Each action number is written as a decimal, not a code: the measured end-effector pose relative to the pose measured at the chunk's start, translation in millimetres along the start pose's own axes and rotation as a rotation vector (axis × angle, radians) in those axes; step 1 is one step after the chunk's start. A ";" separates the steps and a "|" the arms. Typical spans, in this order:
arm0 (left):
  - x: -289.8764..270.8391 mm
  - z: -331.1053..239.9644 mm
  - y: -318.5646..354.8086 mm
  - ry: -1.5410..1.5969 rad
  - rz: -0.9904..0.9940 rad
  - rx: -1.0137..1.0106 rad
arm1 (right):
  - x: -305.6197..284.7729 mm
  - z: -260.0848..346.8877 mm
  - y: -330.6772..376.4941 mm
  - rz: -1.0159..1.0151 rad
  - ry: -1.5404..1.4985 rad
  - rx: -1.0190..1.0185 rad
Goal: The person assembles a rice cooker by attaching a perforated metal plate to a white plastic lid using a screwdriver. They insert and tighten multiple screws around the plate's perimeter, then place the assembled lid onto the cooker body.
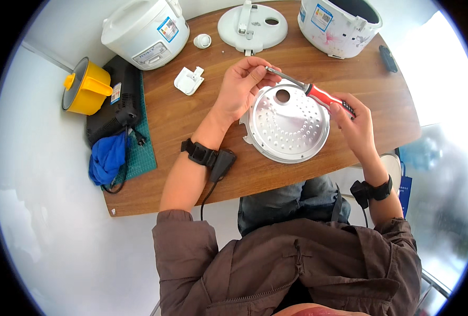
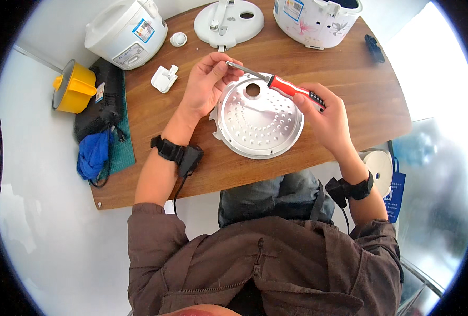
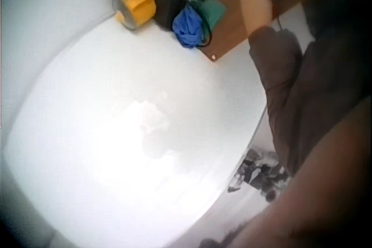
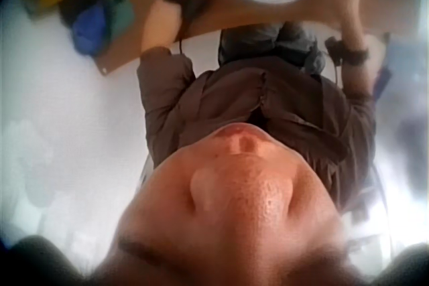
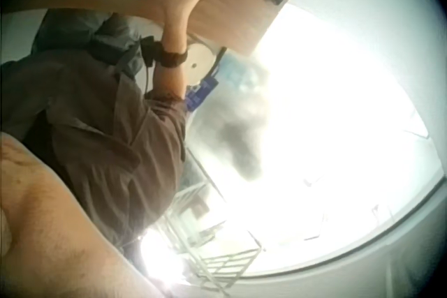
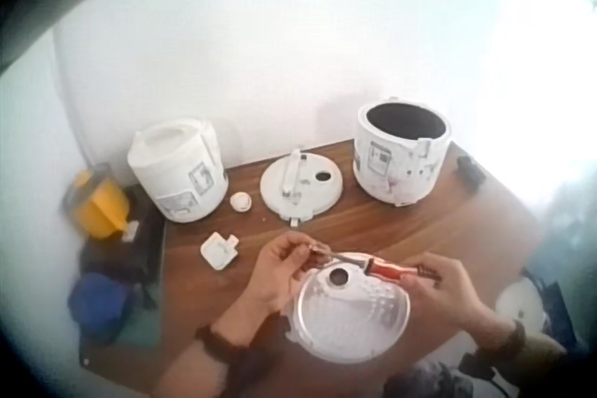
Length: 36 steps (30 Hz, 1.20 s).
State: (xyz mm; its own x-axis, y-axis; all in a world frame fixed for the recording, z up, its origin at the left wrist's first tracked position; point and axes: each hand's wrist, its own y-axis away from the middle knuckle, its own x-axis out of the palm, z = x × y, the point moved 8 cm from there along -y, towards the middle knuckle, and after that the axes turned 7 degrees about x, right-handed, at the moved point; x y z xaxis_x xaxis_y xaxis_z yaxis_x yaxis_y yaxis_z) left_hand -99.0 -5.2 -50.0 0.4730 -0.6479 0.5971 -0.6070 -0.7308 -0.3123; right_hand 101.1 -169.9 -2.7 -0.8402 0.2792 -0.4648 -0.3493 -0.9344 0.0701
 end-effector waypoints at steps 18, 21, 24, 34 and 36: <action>13.7 -15.8 -0.2 -0.517 0.078 -0.021 | -26.4 31.3 13.0 -0.146 0.267 -0.273; 15.7 -17.0 -1.6 -0.487 0.077 0.033 | -22.1 0.3 7.3 -0.058 0.044 0.027; 20.2 -21.3 -1.2 -0.536 0.103 0.034 | -16.1 -14.2 9.7 0.000 -0.091 0.135; 27.3 -55.5 15.7 -1.148 0.179 0.019 | -23.6 55.3 -3.0 -0.002 0.262 -0.121; 25.3 -55.5 25.8 -1.315 0.173 0.061 | -15.5 73.3 -7.7 0.039 0.331 -0.188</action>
State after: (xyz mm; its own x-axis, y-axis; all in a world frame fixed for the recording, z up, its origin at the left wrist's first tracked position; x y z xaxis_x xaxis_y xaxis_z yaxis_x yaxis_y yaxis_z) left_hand -138.1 -28.5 -1.9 0.6760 -0.4314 -0.5974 -0.7081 -0.6047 -0.3646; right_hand 86.4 -150.8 68.6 -0.6614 0.1850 -0.7269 -0.2115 -0.9758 -0.0559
